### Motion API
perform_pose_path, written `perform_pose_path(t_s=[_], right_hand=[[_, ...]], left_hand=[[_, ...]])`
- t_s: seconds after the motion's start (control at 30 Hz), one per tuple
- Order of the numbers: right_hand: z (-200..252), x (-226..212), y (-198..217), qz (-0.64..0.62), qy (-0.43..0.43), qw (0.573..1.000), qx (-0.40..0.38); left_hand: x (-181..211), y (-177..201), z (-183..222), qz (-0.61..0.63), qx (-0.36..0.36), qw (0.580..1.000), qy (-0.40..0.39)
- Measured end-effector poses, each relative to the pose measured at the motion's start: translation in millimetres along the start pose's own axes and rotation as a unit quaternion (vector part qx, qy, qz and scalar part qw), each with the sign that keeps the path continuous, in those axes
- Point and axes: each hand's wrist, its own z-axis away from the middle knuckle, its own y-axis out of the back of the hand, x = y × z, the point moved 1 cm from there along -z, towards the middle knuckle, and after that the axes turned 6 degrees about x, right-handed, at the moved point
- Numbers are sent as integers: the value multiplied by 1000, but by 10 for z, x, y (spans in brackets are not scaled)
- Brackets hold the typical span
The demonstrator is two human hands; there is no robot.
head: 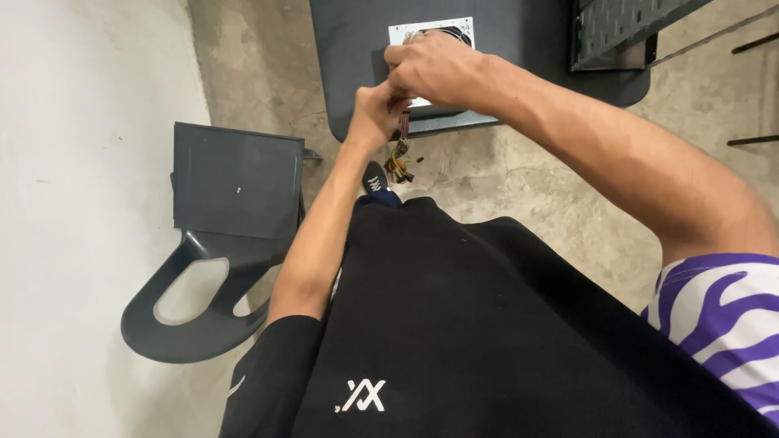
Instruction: Disassembling a computer case to remove and clean the power supply unit using a screwdriver and a cleaning brush.
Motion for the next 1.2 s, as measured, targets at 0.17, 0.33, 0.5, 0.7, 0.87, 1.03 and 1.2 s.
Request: perform_pose_path(t_s=[0.17,0.33,0.5,0.7,0.87,1.03,1.2], right_hand=[[-129,2,-184,38,-150,979,-136],[-34,54,-199,-33,-31,999,5],[-69,-20,-33,-5,-139,980,-140],[19,50,-45,-25,-67,996,-62],[53,82,-95,-21,-25,999,-7],[5,30,-30,-15,-124,985,-117],[56,21,35,-50,-48,997,-21]], left_hand=[[50,37,-47,-52,67,996,-23],[-114,29,-20,-216,-24,976,-29],[-179,10,53,-183,9,979,-90],[-62,26,40,-200,8,976,-82],[-211,-31,56,-205,22,975,-81],[-127,-1,27,-211,27,972,-105],[-66,18,46,-209,21,973,-94]])
